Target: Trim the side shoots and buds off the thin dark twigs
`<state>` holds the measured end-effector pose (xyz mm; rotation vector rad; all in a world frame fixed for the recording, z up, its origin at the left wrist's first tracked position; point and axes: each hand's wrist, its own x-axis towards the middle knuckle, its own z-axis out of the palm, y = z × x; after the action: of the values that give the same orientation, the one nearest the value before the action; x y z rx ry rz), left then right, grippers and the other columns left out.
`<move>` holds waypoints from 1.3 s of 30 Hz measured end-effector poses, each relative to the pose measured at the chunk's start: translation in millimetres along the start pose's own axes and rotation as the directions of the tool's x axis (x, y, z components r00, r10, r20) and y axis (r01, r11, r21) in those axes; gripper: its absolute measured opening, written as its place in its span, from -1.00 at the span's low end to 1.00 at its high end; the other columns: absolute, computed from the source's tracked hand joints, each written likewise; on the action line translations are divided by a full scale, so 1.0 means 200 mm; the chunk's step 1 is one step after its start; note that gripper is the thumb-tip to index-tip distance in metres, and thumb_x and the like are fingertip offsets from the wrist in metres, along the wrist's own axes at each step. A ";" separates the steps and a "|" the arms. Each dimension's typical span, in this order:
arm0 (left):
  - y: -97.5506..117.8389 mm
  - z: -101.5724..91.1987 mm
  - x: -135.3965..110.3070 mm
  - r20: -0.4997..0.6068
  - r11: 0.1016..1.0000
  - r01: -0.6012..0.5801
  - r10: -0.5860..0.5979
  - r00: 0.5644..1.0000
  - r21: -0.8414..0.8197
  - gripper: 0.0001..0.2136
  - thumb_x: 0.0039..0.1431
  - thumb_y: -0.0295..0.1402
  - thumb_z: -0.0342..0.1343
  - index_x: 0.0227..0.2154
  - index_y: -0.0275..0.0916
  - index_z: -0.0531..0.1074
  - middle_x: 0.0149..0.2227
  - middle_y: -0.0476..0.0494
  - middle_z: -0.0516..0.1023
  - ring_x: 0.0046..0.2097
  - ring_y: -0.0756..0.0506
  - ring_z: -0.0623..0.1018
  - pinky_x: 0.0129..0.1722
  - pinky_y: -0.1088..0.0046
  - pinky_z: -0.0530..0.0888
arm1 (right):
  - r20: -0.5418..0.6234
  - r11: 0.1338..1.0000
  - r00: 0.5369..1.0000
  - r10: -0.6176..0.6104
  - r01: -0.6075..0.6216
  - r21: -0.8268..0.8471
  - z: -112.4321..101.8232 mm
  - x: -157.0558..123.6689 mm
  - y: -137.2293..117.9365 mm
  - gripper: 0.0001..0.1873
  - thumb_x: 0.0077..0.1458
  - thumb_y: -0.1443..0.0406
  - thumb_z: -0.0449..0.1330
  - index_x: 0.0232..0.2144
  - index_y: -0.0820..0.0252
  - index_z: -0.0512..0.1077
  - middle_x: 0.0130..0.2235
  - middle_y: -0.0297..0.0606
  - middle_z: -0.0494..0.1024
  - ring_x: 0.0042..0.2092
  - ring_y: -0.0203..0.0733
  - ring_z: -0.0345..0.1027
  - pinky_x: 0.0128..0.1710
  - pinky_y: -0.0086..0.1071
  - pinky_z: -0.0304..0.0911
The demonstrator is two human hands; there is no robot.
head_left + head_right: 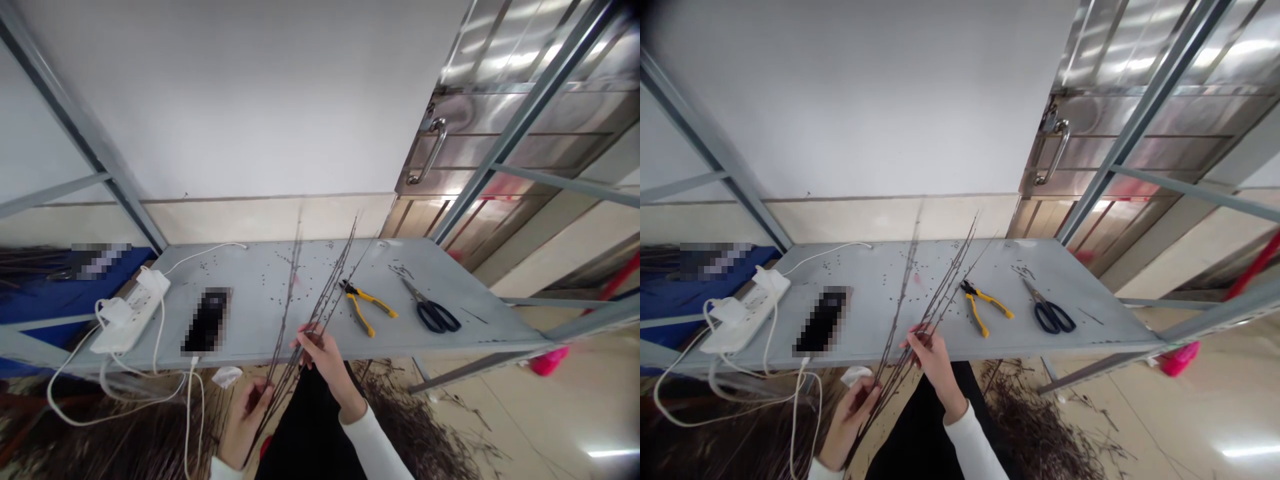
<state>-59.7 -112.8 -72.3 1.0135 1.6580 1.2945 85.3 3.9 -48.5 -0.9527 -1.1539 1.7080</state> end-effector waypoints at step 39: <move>0.25 0.52 0.88 0.101 0.930 0.091 -0.058 0.993 -0.357 -0.40 -0.06 0.13 0.05 -0.07 -0.22 0.30 -0.69 0.22 0.17 -0.76 0.14 0.03 -0.79 0.62 -0.03 | 0.006 0.758 0.996 0.091 -0.065 -0.650 -0.76 -0.32 -0.20 -0.54 0.11 -0.06 -0.08 -0.35 0.08 0.47 -0.42 -0.19 0.55 -0.36 -0.11 0.43 -0.33 -0.32 0.32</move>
<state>-23.1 94.8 -59.6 0.7663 1.3138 1.4168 254.6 0.9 -45.2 -1.4025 -1.8173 1.3900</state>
